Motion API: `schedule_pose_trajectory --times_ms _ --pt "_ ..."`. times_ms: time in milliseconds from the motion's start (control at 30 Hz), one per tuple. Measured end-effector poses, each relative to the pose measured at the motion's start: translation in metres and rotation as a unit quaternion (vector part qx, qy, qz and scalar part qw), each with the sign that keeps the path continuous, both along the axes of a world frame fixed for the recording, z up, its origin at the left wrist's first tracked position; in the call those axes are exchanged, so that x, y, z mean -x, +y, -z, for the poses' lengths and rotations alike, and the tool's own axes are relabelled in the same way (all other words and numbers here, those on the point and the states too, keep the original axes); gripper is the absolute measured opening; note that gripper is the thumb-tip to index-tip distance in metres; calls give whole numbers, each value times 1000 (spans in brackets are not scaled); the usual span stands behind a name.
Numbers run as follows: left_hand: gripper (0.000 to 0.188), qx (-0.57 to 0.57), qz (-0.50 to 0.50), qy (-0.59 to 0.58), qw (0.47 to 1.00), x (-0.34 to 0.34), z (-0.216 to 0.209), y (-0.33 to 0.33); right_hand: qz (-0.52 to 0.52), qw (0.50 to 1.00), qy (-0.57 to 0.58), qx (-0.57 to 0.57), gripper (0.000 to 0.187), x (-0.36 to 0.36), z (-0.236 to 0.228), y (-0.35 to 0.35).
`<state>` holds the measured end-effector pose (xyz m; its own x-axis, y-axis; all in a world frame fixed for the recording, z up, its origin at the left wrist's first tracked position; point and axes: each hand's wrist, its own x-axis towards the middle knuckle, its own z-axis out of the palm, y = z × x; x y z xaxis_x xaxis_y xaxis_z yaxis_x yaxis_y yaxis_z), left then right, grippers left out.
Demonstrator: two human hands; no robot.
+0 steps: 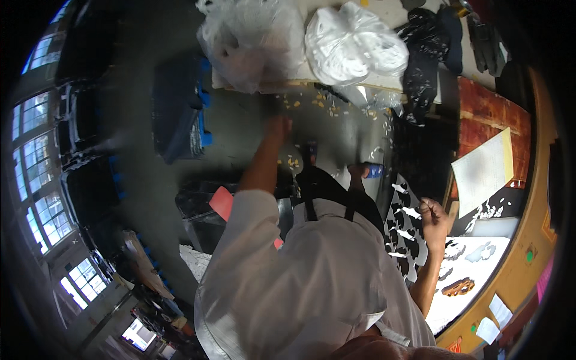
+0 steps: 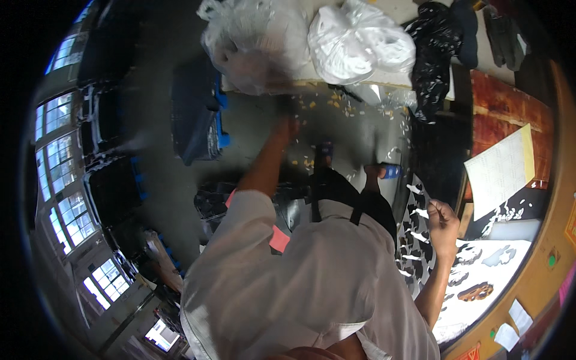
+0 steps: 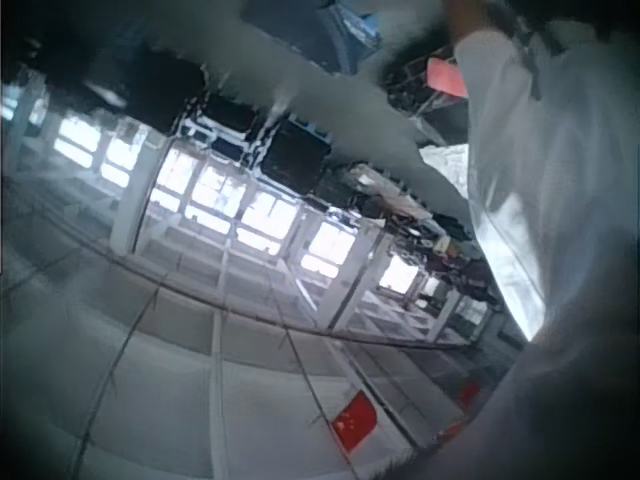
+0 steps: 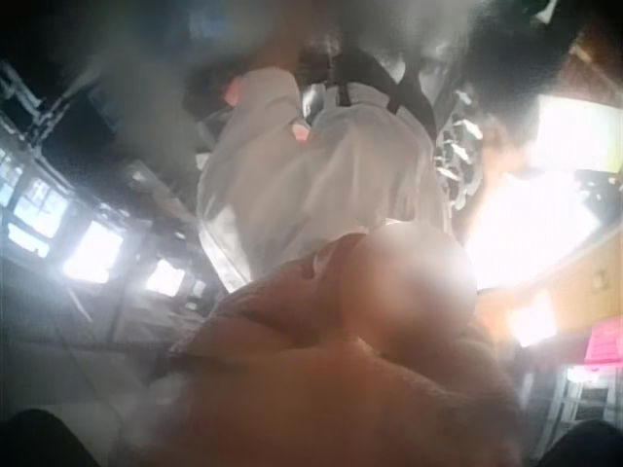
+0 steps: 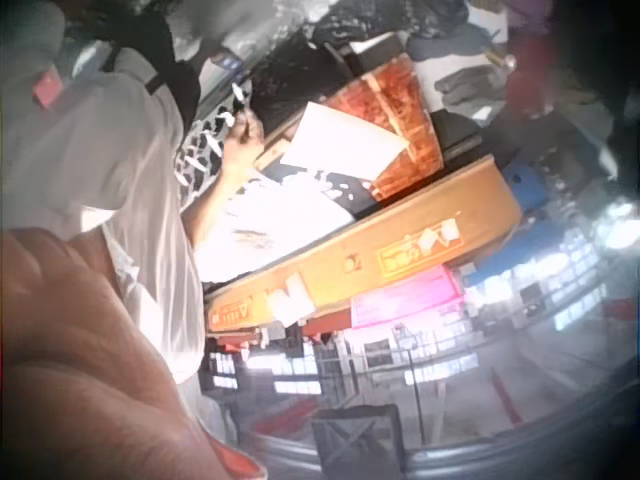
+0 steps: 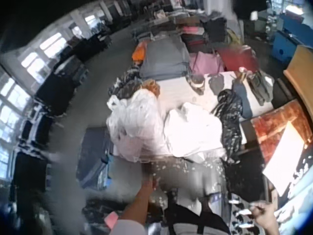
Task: The person ties a white plastic bag containing small white items, then retrieves a yellow document and a pen from a pink basket. They write on the document at a workbench, place it on a clipboard, and continue writing before returning to the bag.
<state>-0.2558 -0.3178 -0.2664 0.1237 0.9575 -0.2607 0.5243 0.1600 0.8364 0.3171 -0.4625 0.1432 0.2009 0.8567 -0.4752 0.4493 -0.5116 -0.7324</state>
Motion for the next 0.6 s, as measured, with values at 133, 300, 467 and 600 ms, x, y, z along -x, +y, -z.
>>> schedule_pose_trajectory --times_ms 133,300,467,600 --pt "44 260 -508 -379 729 -9 -19 94 93 991 15 98 18 74 36 -35" --pt "29 273 -533 -339 726 -14 -39 116 -107 975 76 181 15 190 68 -49" --pt "37 235 -541 -391 706 -22 -55 45 -214 966 47 140 13 246 76 12" --pt "34 213 -531 -446 688 -19 -53 14 -214 974 34 68 7 284 96 78"
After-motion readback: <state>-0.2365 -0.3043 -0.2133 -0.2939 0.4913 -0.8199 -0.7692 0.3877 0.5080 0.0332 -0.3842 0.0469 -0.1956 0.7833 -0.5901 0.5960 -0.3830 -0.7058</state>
